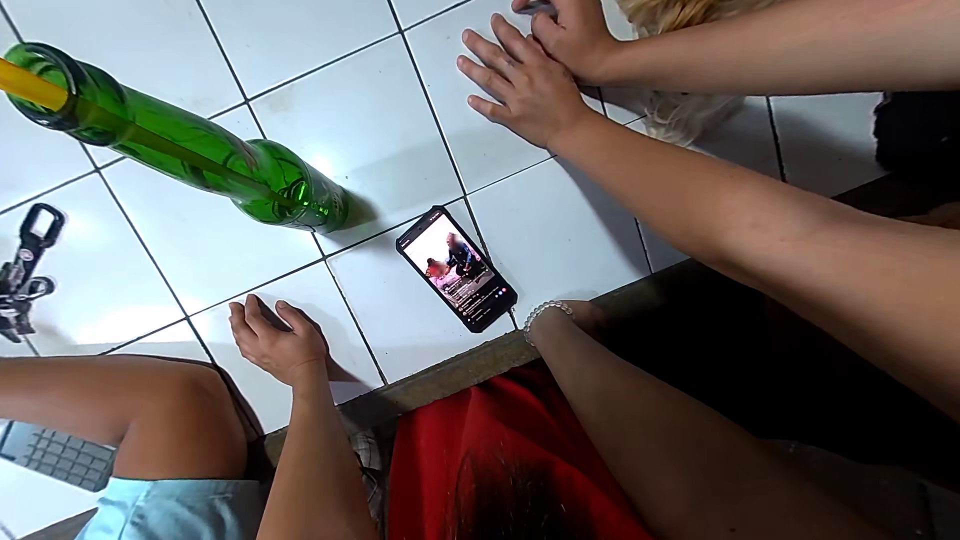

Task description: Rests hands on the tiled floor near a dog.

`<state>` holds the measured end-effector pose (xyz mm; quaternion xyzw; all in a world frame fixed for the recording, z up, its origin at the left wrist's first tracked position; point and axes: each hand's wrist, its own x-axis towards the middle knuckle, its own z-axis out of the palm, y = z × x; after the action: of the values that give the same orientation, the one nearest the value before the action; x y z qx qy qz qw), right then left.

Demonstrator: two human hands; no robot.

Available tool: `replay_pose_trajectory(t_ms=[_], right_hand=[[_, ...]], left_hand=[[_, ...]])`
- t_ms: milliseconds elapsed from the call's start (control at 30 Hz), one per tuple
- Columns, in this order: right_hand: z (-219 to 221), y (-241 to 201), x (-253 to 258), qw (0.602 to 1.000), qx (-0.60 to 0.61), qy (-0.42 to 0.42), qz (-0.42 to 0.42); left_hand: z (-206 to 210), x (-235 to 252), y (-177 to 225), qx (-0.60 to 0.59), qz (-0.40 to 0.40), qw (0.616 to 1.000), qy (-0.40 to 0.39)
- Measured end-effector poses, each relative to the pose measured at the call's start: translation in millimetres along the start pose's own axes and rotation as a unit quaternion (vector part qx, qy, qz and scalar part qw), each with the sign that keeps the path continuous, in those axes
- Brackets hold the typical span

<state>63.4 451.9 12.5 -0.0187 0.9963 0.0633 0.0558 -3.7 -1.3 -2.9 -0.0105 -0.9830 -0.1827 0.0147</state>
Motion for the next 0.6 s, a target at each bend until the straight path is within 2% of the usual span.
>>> replay_pose_trajectory(t_ms=[133, 233, 500, 600], right_hand=[[-0.1, 0.4, 0.6, 1.0, 0.003, -0.006, 0.007], [2.1, 0.9, 0.7, 0.998, 0.057, 0.009, 0.018], [1.3, 0.5, 2.2, 1.0, 0.023, -0.007, 0.017], [1.6, 1.4, 1.7, 0.999, 0.049, 0.008, 0.018]], left_hand=[[-0.5, 0.4, 0.5, 0.001, -0.002, 1.0, -0.005], [-2.8, 0.4, 1.8, -0.004, -0.002, 1.0, -0.013], [-1.7, 0.3, 1.1, 0.003, -0.002, 1.0, -0.006], [-1.6, -0.1, 1.6, 0.003, 0.002, 1.0, -0.001]])
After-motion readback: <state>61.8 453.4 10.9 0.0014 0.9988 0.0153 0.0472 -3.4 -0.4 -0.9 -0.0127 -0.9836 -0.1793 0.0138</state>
